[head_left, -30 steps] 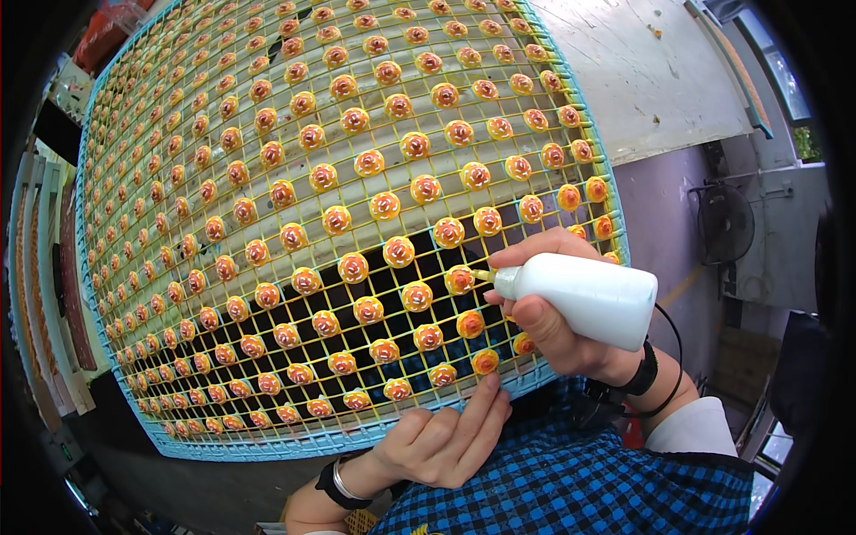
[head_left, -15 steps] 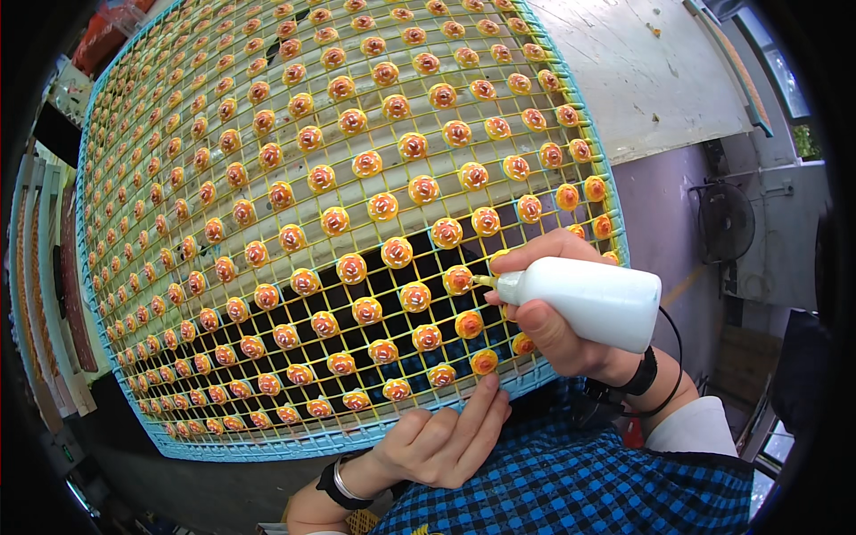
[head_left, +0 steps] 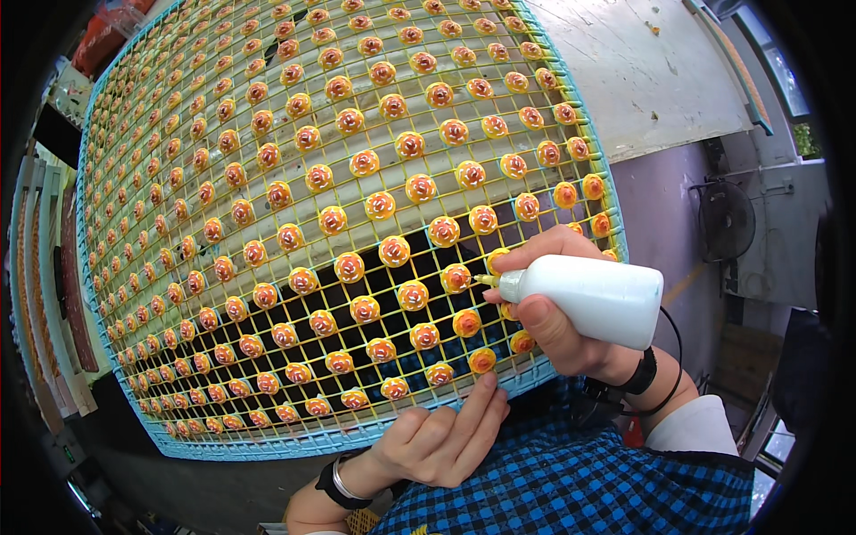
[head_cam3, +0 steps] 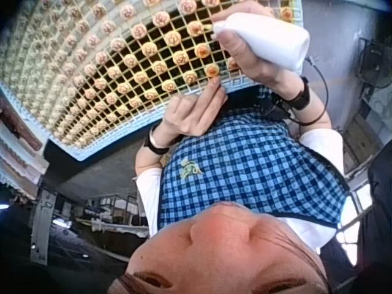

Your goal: Applying adhesive or sealant from a squeeze bottle onto a large grid of small decorative round objects.

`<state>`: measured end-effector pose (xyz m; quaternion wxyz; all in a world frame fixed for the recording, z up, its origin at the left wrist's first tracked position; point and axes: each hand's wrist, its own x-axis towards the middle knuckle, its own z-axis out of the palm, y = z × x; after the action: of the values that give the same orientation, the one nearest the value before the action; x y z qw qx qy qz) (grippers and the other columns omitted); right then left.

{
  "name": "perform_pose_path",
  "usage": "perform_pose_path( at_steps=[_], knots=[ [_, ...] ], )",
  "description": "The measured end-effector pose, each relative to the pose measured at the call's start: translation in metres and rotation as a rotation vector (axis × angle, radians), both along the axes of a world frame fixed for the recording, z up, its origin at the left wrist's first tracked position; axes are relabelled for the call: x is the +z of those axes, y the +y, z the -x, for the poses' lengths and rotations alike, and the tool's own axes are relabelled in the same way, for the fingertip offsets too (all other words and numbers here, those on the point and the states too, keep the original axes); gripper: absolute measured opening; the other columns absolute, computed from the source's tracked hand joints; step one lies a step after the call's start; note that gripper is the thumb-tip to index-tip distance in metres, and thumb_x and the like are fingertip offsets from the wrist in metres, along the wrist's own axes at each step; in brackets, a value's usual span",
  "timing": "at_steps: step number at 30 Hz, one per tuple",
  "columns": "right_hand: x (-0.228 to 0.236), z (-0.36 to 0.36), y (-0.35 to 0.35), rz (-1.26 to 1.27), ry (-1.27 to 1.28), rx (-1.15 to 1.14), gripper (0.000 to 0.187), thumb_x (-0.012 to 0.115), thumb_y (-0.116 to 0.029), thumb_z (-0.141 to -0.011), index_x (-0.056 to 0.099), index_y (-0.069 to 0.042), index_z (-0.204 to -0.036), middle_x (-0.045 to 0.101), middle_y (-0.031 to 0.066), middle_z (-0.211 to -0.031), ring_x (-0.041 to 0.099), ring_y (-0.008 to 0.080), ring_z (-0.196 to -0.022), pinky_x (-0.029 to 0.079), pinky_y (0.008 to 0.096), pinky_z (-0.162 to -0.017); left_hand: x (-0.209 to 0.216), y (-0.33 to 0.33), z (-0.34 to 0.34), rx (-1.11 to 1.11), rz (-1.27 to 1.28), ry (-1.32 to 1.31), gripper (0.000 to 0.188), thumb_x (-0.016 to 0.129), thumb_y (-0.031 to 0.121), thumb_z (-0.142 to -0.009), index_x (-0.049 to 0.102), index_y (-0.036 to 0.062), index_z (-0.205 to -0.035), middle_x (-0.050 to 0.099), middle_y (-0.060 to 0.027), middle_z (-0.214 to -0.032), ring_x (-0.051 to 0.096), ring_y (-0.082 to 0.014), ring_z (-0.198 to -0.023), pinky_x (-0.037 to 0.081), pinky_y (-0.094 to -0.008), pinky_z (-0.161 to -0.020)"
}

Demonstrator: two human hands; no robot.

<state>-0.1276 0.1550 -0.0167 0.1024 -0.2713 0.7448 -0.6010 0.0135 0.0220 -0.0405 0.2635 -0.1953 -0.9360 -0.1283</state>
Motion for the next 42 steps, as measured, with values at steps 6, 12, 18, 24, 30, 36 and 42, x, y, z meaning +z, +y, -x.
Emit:
perform_pose_path(
  at_steps=[6, 12, 18, 24, 30, 36, 42],
  knots=[
    [0.003, -0.001, 0.002, 0.017, -0.05, 0.009, 0.015, 0.067, -0.012, -0.081, 0.063, 0.002, -0.086, 0.061, 0.0112, -0.078, 0.061, 0.0185, -0.063, 0.047, 0.0277, -0.054, 0.0, 0.0, -0.001, 0.004, -0.002, 0.0, 0.016, 0.07, 0.026, -0.077, 0.073, 0.0149, -0.088, 0.07, 0.0026, -0.098, 0.035, -0.0074, -0.064, 0.027, -0.02, -0.052],
    [0.001, 0.001, 0.002, 0.018, 0.0, 0.018, 0.014, 0.067, -0.011, -0.081, 0.063, 0.002, -0.085, 0.061, 0.0119, -0.079, 0.061, 0.0191, -0.063, 0.048, 0.0285, -0.054, 0.0, 0.0, -0.001, 0.0, -0.003, -0.007, 0.016, 0.07, 0.026, -0.077, 0.073, 0.015, -0.088, 0.07, 0.0031, -0.098, 0.035, -0.0074, -0.064, 0.027, -0.02, -0.052],
    [0.002, 0.001, 0.002, 0.02, -0.021, 0.037, 0.014, 0.067, -0.012, -0.081, 0.063, 0.001, -0.084, 0.062, 0.0122, -0.08, 0.061, 0.0192, -0.063, 0.048, 0.0281, -0.054, 0.001, 0.001, 0.0, 0.004, -0.007, 0.007, 0.015, 0.07, 0.026, -0.077, 0.073, 0.0152, -0.088, 0.07, 0.0032, -0.097, 0.036, -0.0073, -0.064, 0.027, -0.02, -0.052],
    [0.004, -0.002, 0.003, 0.017, -0.079, 0.027, 0.017, 0.068, -0.014, -0.081, 0.064, 0.002, -0.086, 0.062, 0.0117, -0.08, 0.062, 0.0185, -0.064, 0.048, 0.0275, -0.055, 0.0, 0.0, 0.0, 0.004, -0.003, 0.014, 0.015, 0.07, 0.026, -0.077, 0.073, 0.0153, -0.088, 0.07, 0.0034, -0.097, 0.036, -0.0072, -0.064, 0.027, -0.02, -0.052],
    [0.008, -0.001, 0.002, -0.018, -0.088, 0.031, 0.019, 0.069, -0.015, -0.081, 0.064, 0.002, -0.09, 0.063, 0.0102, -0.08, 0.063, 0.017, -0.065, 0.049, 0.0264, -0.055, 0.0, 0.0, -0.001, 0.005, 0.0, 0.005, 0.016, 0.07, 0.026, -0.077, 0.073, 0.0153, -0.088, 0.07, 0.0033, -0.097, 0.036, -0.0073, -0.064, 0.027, -0.02, -0.052],
    [0.012, 0.001, 0.002, -0.042, -0.063, 0.053, 0.019, 0.069, -0.015, -0.081, 0.064, 0.002, -0.089, 0.063, 0.01, -0.08, 0.063, 0.0169, -0.065, 0.049, 0.026, -0.055, 0.0, 0.001, -0.001, 0.003, -0.005, -0.004, 0.016, 0.07, 0.026, -0.077, 0.073, 0.0153, -0.088, 0.07, 0.0031, -0.098, 0.036, -0.0074, -0.065, 0.027, -0.0202, -0.053],
    [0.012, 0.001, 0.002, -0.046, -0.067, 0.055, 0.02, 0.069, -0.016, -0.081, 0.064, 0.001, -0.089, 0.063, 0.0098, -0.079, 0.063, 0.0171, -0.064, 0.049, 0.026, -0.055, 0.0, 0.0, -0.001, 0.001, -0.003, -0.004, 0.016, 0.07, 0.026, -0.078, 0.073, 0.0151, -0.088, 0.07, 0.0029, -0.098, 0.036, -0.0074, -0.065, 0.027, -0.0202, -0.053]
  ],
)
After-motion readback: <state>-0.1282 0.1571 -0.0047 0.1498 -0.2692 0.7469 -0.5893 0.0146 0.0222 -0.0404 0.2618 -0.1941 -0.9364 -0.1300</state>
